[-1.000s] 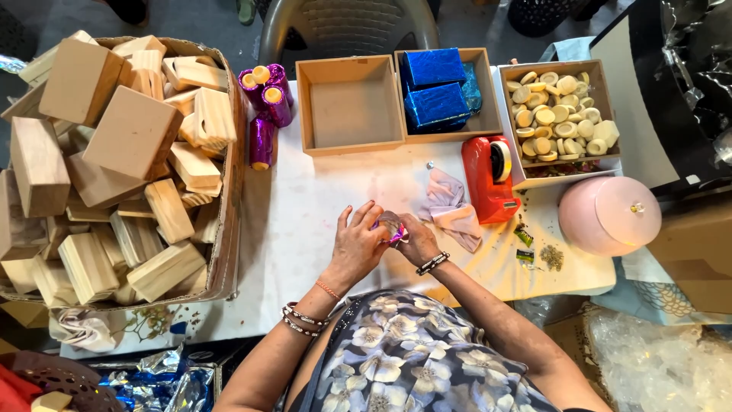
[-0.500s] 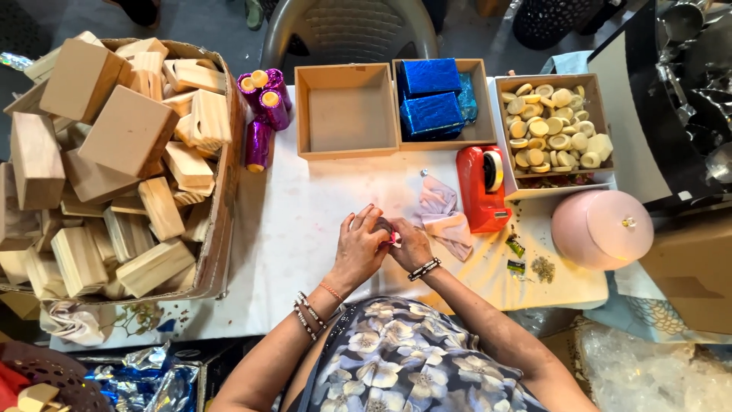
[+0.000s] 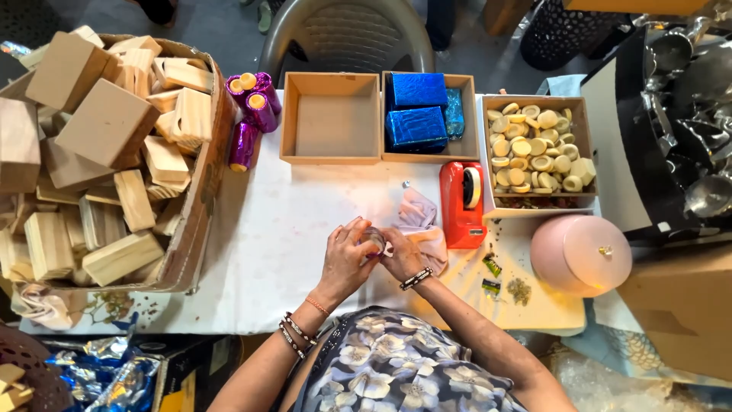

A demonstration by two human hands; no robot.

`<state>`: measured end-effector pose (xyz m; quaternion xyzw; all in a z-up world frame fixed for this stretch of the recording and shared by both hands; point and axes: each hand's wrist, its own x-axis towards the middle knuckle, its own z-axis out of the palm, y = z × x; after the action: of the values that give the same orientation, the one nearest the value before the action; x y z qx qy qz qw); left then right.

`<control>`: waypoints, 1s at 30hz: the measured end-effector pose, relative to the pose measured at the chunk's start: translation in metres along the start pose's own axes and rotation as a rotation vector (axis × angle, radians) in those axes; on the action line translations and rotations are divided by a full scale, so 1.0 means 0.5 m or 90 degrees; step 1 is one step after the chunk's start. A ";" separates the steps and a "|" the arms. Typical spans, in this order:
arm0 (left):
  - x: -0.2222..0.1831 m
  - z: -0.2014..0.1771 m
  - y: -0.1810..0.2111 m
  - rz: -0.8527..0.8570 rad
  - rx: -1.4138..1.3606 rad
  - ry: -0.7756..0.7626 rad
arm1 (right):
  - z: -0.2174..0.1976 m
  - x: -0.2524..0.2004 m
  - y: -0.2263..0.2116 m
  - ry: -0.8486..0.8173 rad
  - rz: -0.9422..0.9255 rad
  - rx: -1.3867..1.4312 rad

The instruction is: Wrapping small wooden boxes with purple decorative paper and tape.

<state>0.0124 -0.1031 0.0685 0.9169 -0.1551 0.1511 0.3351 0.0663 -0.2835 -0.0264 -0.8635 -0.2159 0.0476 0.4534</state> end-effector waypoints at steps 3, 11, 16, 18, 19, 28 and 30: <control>0.018 -0.020 0.035 0.007 -0.026 0.060 | -0.006 -0.005 0.043 -0.016 -0.006 0.007; 0.013 -0.046 0.025 -0.238 -0.021 0.148 | -0.056 0.000 -0.011 -0.046 0.026 0.043; 0.030 -0.060 0.034 -0.287 0.145 0.033 | -0.048 -0.004 -0.056 -0.014 -0.017 -0.087; 0.026 -0.045 0.011 -0.287 0.231 -0.070 | -0.040 0.000 -0.070 0.008 -0.070 -0.152; 0.022 -0.047 0.002 -0.283 0.231 -0.071 | -0.034 0.002 -0.073 0.012 -0.069 -0.153; 0.016 -0.126 -0.016 -0.107 0.063 0.138 | 0.015 0.023 -0.064 0.064 -0.027 -0.175; 0.024 -0.155 -0.013 -0.040 0.000 0.058 | 0.025 0.031 -0.064 0.037 0.004 -0.158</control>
<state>0.0121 -0.0493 0.1260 0.9136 -0.1108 0.1821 0.3463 0.0662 -0.2516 -0.0063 -0.9146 -0.2044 -0.0031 0.3489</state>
